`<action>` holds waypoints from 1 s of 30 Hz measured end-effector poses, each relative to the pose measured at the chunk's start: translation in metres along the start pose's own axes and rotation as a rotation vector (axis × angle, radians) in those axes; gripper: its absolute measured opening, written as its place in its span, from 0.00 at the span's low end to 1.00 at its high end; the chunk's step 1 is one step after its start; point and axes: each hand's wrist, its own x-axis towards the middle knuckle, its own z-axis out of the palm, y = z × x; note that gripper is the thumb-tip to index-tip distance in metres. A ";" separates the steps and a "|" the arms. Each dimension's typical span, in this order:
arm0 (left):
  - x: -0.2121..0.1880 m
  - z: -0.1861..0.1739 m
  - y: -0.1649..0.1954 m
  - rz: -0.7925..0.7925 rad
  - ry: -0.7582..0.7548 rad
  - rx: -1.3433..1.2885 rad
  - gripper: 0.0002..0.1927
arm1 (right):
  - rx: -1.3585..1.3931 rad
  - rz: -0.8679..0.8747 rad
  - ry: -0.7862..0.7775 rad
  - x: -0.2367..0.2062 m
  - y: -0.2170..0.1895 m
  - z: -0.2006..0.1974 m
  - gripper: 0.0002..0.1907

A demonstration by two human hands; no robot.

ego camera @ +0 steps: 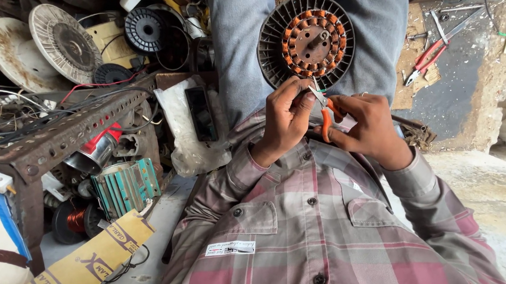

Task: The person is repairing an electrical motor stator by hand. They use scissors to cut and strip wires, then connect and secure them to the copper windings on the stator. The person also retrieves a small metal component from a drawer and attaches it to the assembly.

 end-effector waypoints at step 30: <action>-0.005 0.000 -0.019 -0.199 -0.166 -0.395 0.07 | -0.159 -0.101 0.009 -0.013 0.019 0.006 0.18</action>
